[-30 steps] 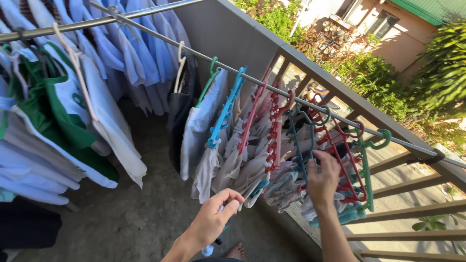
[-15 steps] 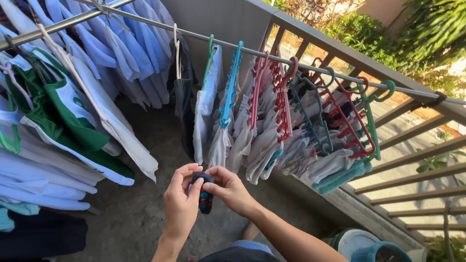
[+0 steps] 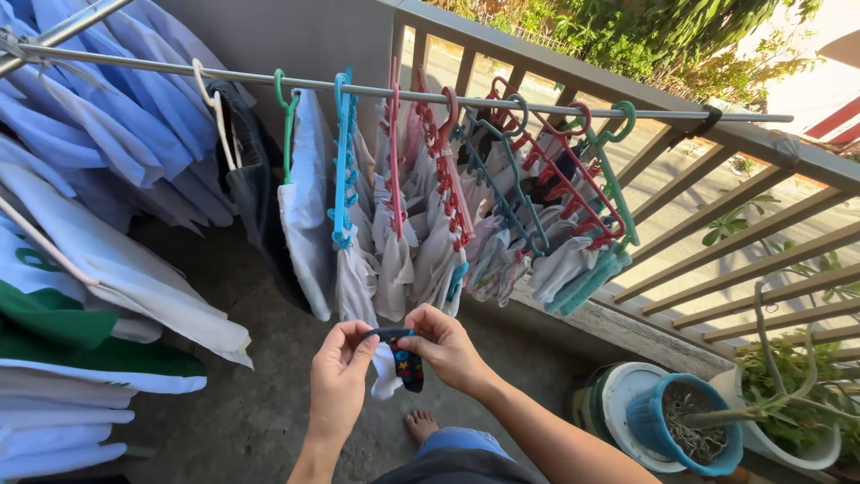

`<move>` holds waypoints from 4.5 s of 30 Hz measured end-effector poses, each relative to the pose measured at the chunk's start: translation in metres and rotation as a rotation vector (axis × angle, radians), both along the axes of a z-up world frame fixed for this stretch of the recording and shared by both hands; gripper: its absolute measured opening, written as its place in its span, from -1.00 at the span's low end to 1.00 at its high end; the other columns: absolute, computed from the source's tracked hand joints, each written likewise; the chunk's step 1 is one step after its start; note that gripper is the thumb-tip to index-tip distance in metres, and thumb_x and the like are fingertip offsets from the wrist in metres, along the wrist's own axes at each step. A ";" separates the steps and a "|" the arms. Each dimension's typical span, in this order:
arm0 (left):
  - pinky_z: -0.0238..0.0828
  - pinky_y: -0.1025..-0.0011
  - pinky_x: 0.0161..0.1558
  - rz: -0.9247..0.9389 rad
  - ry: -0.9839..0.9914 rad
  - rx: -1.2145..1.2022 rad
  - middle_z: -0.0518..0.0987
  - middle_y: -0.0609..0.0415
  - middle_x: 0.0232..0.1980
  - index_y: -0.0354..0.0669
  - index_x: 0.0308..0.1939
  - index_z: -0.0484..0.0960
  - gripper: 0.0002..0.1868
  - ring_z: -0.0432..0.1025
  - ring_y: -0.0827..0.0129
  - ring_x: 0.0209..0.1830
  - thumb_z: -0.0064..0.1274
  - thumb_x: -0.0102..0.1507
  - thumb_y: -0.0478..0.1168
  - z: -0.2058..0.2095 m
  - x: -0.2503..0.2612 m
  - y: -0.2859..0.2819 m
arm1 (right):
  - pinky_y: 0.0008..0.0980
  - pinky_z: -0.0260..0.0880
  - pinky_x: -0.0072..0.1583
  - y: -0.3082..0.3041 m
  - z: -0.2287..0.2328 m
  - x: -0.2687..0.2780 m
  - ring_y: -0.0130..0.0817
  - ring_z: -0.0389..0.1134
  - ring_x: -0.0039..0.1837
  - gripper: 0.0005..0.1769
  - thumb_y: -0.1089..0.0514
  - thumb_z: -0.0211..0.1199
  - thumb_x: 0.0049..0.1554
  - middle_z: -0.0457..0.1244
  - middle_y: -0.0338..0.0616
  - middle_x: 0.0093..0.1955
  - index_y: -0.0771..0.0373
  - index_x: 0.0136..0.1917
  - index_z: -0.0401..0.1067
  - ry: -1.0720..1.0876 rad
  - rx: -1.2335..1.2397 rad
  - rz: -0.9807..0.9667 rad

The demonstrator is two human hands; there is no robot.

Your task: Hanging various items of clothing and small laundry items on hangers and multi-clip hangers on a balcony clothesline.

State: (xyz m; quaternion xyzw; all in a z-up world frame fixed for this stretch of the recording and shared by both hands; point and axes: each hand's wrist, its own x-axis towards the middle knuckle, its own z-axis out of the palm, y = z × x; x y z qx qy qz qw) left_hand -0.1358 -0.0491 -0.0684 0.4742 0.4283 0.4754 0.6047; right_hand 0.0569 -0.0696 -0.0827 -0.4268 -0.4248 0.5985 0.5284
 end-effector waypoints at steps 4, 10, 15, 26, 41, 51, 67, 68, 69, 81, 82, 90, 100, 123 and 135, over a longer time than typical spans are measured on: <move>0.31 0.61 -0.18 0.028 -0.057 -0.034 0.52 0.20 -0.20 -0.30 -0.08 0.55 -0.89 0.38 0.64 -0.22 0.09 0.33 -0.35 0.005 0.018 0.010 | -0.54 0.38 0.07 0.011 0.008 0.012 -0.61 0.37 0.03 -0.84 0.36 0.27 0.19 0.34 -0.32 -0.07 0.24 -0.02 0.32 0.027 -0.007 0.040; 0.37 0.61 -0.16 0.220 -0.124 -0.068 0.54 0.21 -0.20 -0.26 -0.09 0.56 -0.89 0.41 0.64 -0.22 0.09 0.31 -0.34 0.002 0.009 0.014 | -0.55 0.33 -0.03 0.038 0.022 -0.004 -0.66 0.29 -0.07 -0.94 0.24 0.18 0.27 0.33 -0.34 -0.10 0.23 0.02 0.37 -0.045 -0.092 0.184; 0.32 0.58 -0.22 0.524 -0.138 -0.044 0.55 0.23 -0.23 -0.24 -0.11 0.55 -0.90 0.39 0.63 -0.25 0.08 0.32 -0.31 0.003 -0.040 -0.009 | -0.55 0.32 -0.05 0.065 0.005 -0.063 -0.65 0.27 -0.10 -0.84 0.13 0.11 0.35 0.30 -0.34 -0.14 0.27 0.03 0.40 -0.005 -0.081 0.403; 0.45 0.53 -0.04 1.253 -0.264 0.099 0.68 0.11 -0.16 -0.24 -0.12 0.49 -0.89 0.53 0.54 -0.15 0.01 0.29 -0.31 0.011 -0.226 -0.144 | -0.48 0.42 0.04 0.018 0.028 -0.312 -0.54 0.38 -0.05 -0.79 0.36 0.21 0.21 0.38 -0.22 -0.13 0.30 0.12 0.35 0.000 0.105 1.233; 0.33 0.50 -0.25 1.312 0.112 0.085 0.53 0.16 -0.29 -0.23 -0.10 0.59 -0.84 0.37 0.56 -0.33 -0.09 0.30 -0.38 0.024 -0.459 -0.183 | -0.40 0.42 0.02 0.039 0.056 -0.594 -0.43 0.41 -0.02 -0.79 0.19 0.16 0.27 0.39 -0.18 0.00 0.30 0.13 0.45 -0.013 0.217 1.135; 0.48 0.26 -0.18 1.317 0.729 0.321 0.65 -0.06 -0.21 -0.22 -0.08 0.65 -0.79 0.59 0.13 -0.23 -0.06 0.28 -0.33 0.080 -0.576 -0.029 | -0.40 0.42 0.12 0.201 0.131 -0.721 -0.44 0.38 0.10 -0.65 0.26 0.15 0.22 0.35 -0.20 0.17 0.28 0.28 0.39 0.098 0.447 0.643; 0.49 0.23 -0.33 1.040 0.807 0.116 0.64 -0.02 -0.38 -0.31 -0.22 0.67 -0.68 0.53 0.20 -0.38 0.08 0.33 -0.06 0.216 -0.768 0.064 | -0.32 0.27 -0.23 0.263 0.191 -0.841 -0.34 0.38 -0.20 -0.05 0.25 0.22 0.07 0.40 -0.12 -0.07 0.03 0.62 -0.13 -0.100 0.400 0.857; 0.45 0.31 -0.41 0.979 0.682 0.074 0.62 0.06 -0.44 -0.30 -0.23 0.67 -0.66 0.49 0.35 -0.46 0.05 0.33 -0.04 0.220 -0.777 0.051 | -0.33 0.33 -0.16 0.273 0.183 -0.835 -0.34 0.36 -0.19 -0.10 0.27 0.20 0.11 0.35 -0.08 -0.13 0.08 0.66 -0.01 -0.044 0.396 0.886; 0.41 0.39 -0.49 0.917 0.557 0.031 0.59 0.13 -0.50 -0.29 -0.24 0.67 -0.64 0.45 0.49 -0.55 0.02 0.33 -0.02 0.224 -0.785 0.038 | -0.34 0.38 -0.09 0.283 0.174 -0.829 -0.34 0.34 -0.17 -0.13 0.30 0.17 0.14 0.30 -0.04 -0.18 0.13 0.70 0.11 0.013 0.392 0.913; 0.41 0.32 -0.34 0.928 0.880 0.244 0.62 0.02 -0.42 -0.30 -0.03 0.57 -0.67 0.52 0.26 -0.43 0.09 0.32 -0.08 0.214 -0.781 0.017 | -0.28 0.43 0.00 0.128 0.145 -0.765 -0.16 0.41 0.01 -0.72 0.37 0.10 0.31 0.29 -0.04 0.43 0.20 0.26 0.39 -0.180 0.730 0.687; 0.41 0.32 -0.34 0.914 0.878 0.247 0.62 0.02 -0.42 -0.30 -0.03 0.57 -0.67 0.52 0.26 -0.43 0.09 0.32 -0.08 0.211 -0.780 0.018 | -0.28 0.43 0.00 0.116 0.144 -0.775 -0.16 0.41 0.01 -0.72 0.37 0.10 0.31 0.29 -0.04 0.43 0.20 0.26 0.39 -0.184 0.726 0.675; 0.50 0.19 -0.18 1.116 1.291 0.680 0.61 0.04 -0.01 -0.15 0.14 0.56 -0.70 0.57 0.09 -0.18 0.12 0.33 -0.27 0.169 -0.747 0.012 | -0.32 0.19 0.40 0.166 0.077 -0.839 -0.26 0.26 0.40 -0.57 0.14 -0.11 0.38 0.28 -0.04 0.36 0.35 0.42 0.30 -0.147 0.593 0.339; 0.55 0.23 -0.12 1.102 1.211 0.390 0.48 -0.26 0.21 -0.38 0.29 0.41 -0.49 0.52 -0.05 -0.04 0.01 0.24 -0.35 0.092 -0.716 0.004 | -0.44 0.29 -0.24 0.222 0.116 -0.842 -0.49 0.31 -0.23 -0.50 -0.07 0.13 0.29 0.37 -0.09 -0.04 0.32 0.33 0.31 0.383 -0.156 0.993; 0.35 0.57 -0.27 0.927 0.125 0.240 0.57 0.22 -0.31 -0.33 -0.08 0.64 -0.87 0.38 0.65 -0.35 0.03 0.33 -0.36 0.079 -0.725 0.062 | -0.48 0.43 0.00 0.264 0.123 -0.804 -0.46 0.38 -0.01 -0.49 0.35 0.40 0.07 0.35 -0.14 0.08 0.32 0.28 0.38 0.014 0.198 1.206; 0.40 0.54 -0.21 0.888 -0.067 0.206 0.62 0.15 -0.23 -0.26 -0.03 0.61 -0.85 0.48 0.59 -0.27 0.02 0.34 -0.36 0.065 -0.729 0.082 | -0.24 0.45 -0.01 0.204 0.119 -0.796 -0.29 0.40 -0.01 -0.59 0.29 0.41 0.10 0.31 -0.03 -0.03 0.33 0.21 0.44 -0.354 0.788 0.562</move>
